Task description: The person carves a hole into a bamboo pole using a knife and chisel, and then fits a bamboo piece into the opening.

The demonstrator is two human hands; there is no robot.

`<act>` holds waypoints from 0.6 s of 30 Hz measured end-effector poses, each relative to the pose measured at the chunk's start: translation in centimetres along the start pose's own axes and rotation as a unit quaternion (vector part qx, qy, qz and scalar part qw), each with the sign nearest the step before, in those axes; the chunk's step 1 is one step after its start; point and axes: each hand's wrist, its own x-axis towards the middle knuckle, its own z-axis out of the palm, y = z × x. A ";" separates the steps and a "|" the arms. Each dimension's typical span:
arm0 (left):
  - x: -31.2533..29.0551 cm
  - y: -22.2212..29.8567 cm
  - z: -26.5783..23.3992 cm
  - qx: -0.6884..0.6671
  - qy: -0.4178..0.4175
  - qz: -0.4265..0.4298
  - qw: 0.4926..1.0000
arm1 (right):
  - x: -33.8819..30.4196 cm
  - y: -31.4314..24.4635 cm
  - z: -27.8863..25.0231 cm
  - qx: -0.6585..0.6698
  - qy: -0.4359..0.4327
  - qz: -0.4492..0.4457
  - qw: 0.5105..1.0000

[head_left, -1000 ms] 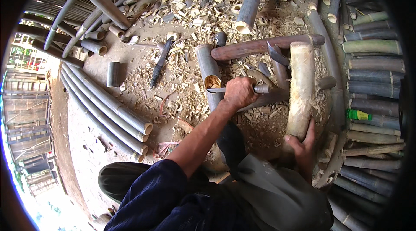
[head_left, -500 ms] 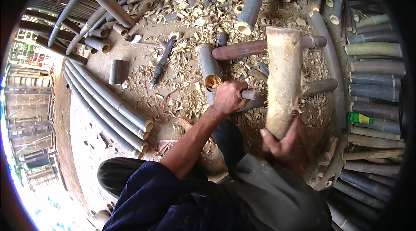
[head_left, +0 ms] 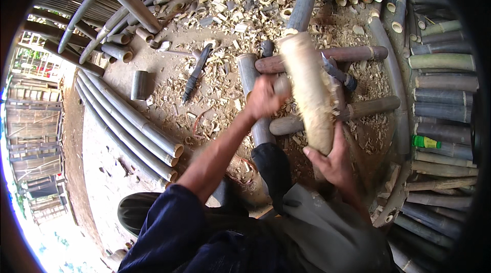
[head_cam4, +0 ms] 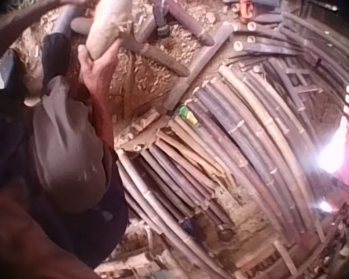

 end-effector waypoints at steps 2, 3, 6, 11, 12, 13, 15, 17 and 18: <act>5.3 1.3 -1.6 -0.098 -0.044 -0.081 0.991 | -0.5 0.8 -0.1 0.070 0.072 0.055 0.993; 7.1 1.6 -2.4 -0.072 -0.088 -0.092 0.989 | -0.7 1.3 -0.1 0.112 0.103 0.090 0.984; 9.9 0.3 -2.2 -0.008 -0.234 -0.139 0.962 | 0.2 1.9 -1.4 0.160 0.138 0.098 0.972; 9.6 -1.2 -1.4 0.047 -0.224 -0.073 0.971 | 3.0 0.1 -3.8 0.135 0.183 0.081 0.970; 8.8 -0.6 -1.4 0.066 -0.208 -0.040 0.975 | 3.7 0.7 -3.3 0.131 0.165 0.068 0.975; 8.5 0.5 -1.0 0.082 -0.196 0.000 0.977 | 3.9 1.4 -2.8 0.123 0.155 0.055 0.979; 7.7 1.3 -0.5 0.008 -0.163 0.110 0.981 | 4.9 0.8 -2.0 0.016 0.050 0.034 0.998; 7.8 -2.1 -1.6 0.198 -0.189 0.206 0.940 | 5.9 0.3 -1.5 -0.139 0.025 -0.025 0.990; 7.8 -2.7 -2.0 0.314 -0.201 0.304 0.877 | 6.6 -0.3 -2.4 -0.087 -0.016 -0.038 0.995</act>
